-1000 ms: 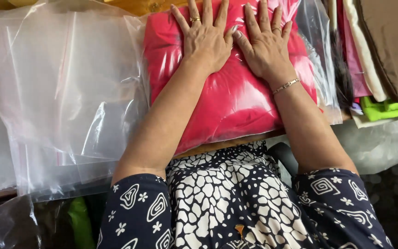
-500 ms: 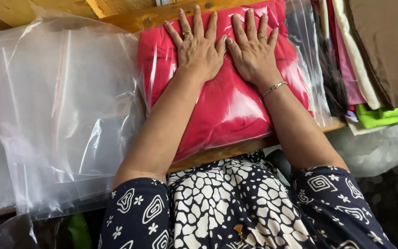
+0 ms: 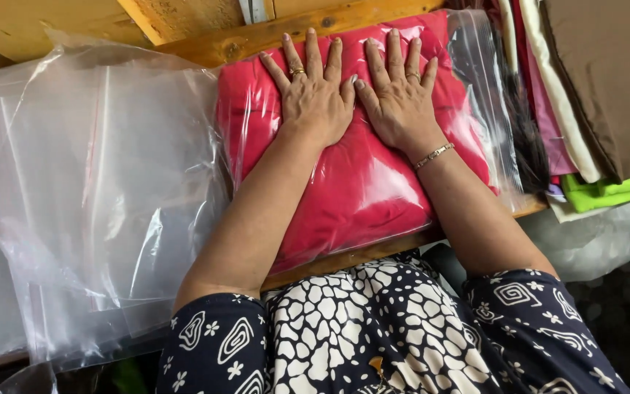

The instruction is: Placing a pink pillow into a clear plastic zip-lock bag and sealing it.

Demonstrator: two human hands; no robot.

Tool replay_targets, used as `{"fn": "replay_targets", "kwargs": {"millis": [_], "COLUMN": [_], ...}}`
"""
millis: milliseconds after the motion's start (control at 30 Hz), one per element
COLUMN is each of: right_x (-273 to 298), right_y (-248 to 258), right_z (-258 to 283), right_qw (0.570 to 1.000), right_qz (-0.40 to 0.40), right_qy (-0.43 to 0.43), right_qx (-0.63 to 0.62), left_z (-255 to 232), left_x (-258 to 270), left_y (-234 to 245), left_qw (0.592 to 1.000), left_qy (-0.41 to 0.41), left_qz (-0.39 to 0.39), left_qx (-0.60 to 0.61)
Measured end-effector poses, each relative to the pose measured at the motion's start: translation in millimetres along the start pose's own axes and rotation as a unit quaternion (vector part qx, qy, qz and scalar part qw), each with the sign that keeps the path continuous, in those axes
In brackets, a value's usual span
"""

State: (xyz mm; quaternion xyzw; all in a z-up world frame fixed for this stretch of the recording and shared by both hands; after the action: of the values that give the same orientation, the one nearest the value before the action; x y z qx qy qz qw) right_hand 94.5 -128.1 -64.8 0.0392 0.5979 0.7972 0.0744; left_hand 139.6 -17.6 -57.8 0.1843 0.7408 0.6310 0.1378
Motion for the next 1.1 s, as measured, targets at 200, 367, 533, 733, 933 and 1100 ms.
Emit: {"fn": "replay_targets", "kwargs": {"millis": [200, 367, 533, 733, 933, 1100], "right_x": [4.4, 2.5, 28.6, 18.0, -12.7, -9.3], "right_y": [7.8, 21.2, 81.1, 83.4, 37.8, 26.1], "right_z": [4.3, -3.0, 26.5, 64.5, 10.3, -11.4], "right_qw": [1.0, 0.987, 0.987, 0.988, 0.999, 0.996], "right_qz": [-0.003, 0.114, 0.161, 0.109, 0.002, -0.033], "right_qy": [0.011, -0.025, 0.023, 0.095, 0.003, -0.048], "right_qx": [0.008, -0.11, -0.01, 0.058, 0.04, -0.074], "left_z": [1.0, -0.8, -2.1, -2.4, 1.4, 8.8], "left_x": [4.8, 6.5, 4.2, 7.7, 9.7, 15.7], "left_y": [0.9, -4.6, -6.4, -8.2, -1.2, 12.6], "left_qw": [0.999, 1.0, 0.999, 0.994, 0.992, 0.974], "left_qy": [-0.015, -0.013, -0.016, -0.037, -0.025, 0.013], "left_qz": [-0.025, -0.01, -0.036, -0.098, -0.117, -0.222], "left_qx": [0.014, -0.003, -0.004, -0.009, 0.038, 0.046]}}
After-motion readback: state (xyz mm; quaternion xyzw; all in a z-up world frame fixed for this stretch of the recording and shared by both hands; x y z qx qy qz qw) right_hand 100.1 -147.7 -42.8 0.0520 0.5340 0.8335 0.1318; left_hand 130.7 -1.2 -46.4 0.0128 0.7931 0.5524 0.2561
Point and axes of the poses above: each hand's wrist, its own x-axis away from the middle knuckle, its own y-axis out of the back of the hand, z = x × y, the point moved 7 cm from there along -x, towards the middle knuckle, and after that the axes turned 7 degrees about -z, right-handed, at the moved point
